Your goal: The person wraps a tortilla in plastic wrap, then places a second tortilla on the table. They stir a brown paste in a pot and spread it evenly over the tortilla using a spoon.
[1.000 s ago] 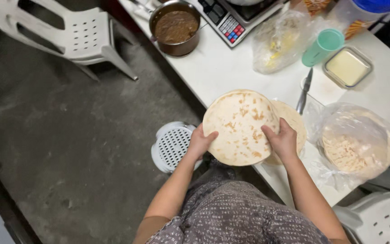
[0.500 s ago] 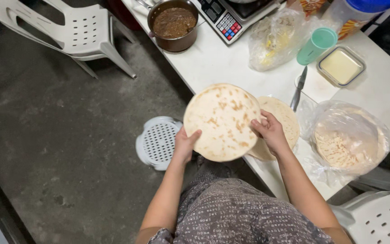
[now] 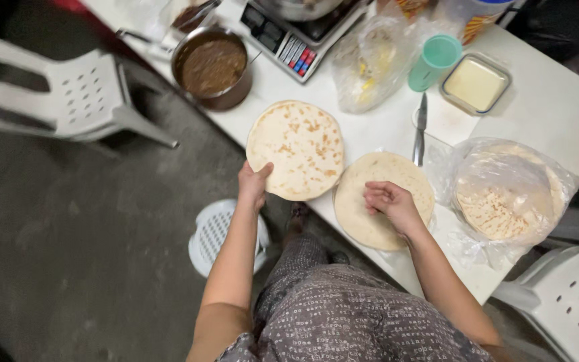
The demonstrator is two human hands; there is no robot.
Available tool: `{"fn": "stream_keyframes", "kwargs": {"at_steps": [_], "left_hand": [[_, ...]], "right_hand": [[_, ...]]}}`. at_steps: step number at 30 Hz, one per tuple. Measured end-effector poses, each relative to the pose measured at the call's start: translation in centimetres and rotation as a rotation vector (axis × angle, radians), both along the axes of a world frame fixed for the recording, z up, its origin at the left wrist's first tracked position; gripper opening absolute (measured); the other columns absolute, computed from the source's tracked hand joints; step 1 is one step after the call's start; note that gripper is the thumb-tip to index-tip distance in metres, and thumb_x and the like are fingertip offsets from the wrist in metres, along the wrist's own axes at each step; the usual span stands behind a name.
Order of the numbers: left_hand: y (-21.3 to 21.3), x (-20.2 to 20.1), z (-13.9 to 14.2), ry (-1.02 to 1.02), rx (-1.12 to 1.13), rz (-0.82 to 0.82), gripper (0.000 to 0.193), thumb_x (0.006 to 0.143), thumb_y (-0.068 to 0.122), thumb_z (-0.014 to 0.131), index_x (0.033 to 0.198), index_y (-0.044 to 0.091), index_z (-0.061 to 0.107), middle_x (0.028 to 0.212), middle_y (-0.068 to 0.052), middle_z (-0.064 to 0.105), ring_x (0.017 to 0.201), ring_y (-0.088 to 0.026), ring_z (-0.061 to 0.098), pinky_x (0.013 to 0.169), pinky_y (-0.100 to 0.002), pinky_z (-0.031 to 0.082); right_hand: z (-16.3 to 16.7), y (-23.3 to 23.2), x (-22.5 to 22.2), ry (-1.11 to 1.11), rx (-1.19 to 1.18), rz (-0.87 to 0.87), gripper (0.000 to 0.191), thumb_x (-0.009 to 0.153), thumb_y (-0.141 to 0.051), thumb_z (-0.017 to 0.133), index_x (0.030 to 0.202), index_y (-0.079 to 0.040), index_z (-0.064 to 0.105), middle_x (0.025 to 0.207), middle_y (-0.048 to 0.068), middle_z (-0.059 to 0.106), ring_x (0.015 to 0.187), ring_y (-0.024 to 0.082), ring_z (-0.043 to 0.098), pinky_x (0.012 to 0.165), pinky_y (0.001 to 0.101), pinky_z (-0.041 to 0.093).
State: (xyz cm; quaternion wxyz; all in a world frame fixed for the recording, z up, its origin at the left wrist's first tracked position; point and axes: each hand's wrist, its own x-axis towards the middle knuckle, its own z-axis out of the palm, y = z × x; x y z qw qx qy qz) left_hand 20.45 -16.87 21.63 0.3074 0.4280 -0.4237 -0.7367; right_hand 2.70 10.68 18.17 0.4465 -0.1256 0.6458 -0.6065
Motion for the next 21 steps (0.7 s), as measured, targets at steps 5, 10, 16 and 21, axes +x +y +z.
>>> {"fn": "stream_keyframes", "kwargs": {"at_steps": [5,10,16,21], "left_hand": [[-8.9,-6.2,-1.1,-0.199,-0.020,-0.183,0.046,0.087,-0.004,0.071,0.131,0.001,0.058,0.119,-0.013,0.074,0.101,-0.023,0.072,0.088,-0.036,0.059],[-17.0,-10.2,-2.7,-0.573,-0.313,-0.476,0.051,0.083,0.010,0.076,0.131,0.002,0.063,0.116,-0.015,0.078,0.099,-0.025,0.075,0.088,-0.036,0.059],[-22.7,-12.3,-3.7,-1.034,-0.726,-0.795,0.060,0.070,0.033,0.090,0.115,0.003,0.063,0.108,-0.018,0.073,0.101,-0.035,0.069,0.088,-0.044,0.055],[-23.7,-12.2,-6.2,-0.934,-0.670,-0.755,0.052,0.071,0.031,0.089,0.107,0.003,0.066,0.105,-0.018,0.074,0.097,-0.034,0.072,0.087,-0.043,0.056]], "right_hand": [[-1.2,-4.9,-3.4,0.056,0.087,-0.217,0.018,0.095,-0.005,0.065,0.111,0.003,0.069,0.081,0.006,0.070,0.059,0.008,0.057,0.054,0.0241,0.049],[-1.6,-12.1,-4.9,0.017,0.090,-0.316,0.021,0.101,-0.014,0.061,0.114,-0.004,0.073,0.066,-0.001,0.056,0.050,0.006,0.040,0.044,0.0221,0.031],[-2.9,-16.7,-4.4,0.021,0.165,-0.337,0.021,0.101,-0.019,0.064,0.114,-0.006,0.074,0.059,-0.002,0.052,0.050,0.006,0.041,0.045,0.0227,0.032],[-4.3,-16.9,-3.9,0.062,0.329,-0.244,0.026,0.099,-0.020,0.067,0.117,-0.004,0.075,0.067,0.001,0.057,0.056,0.007,0.046,0.050,0.0236,0.038]]}}
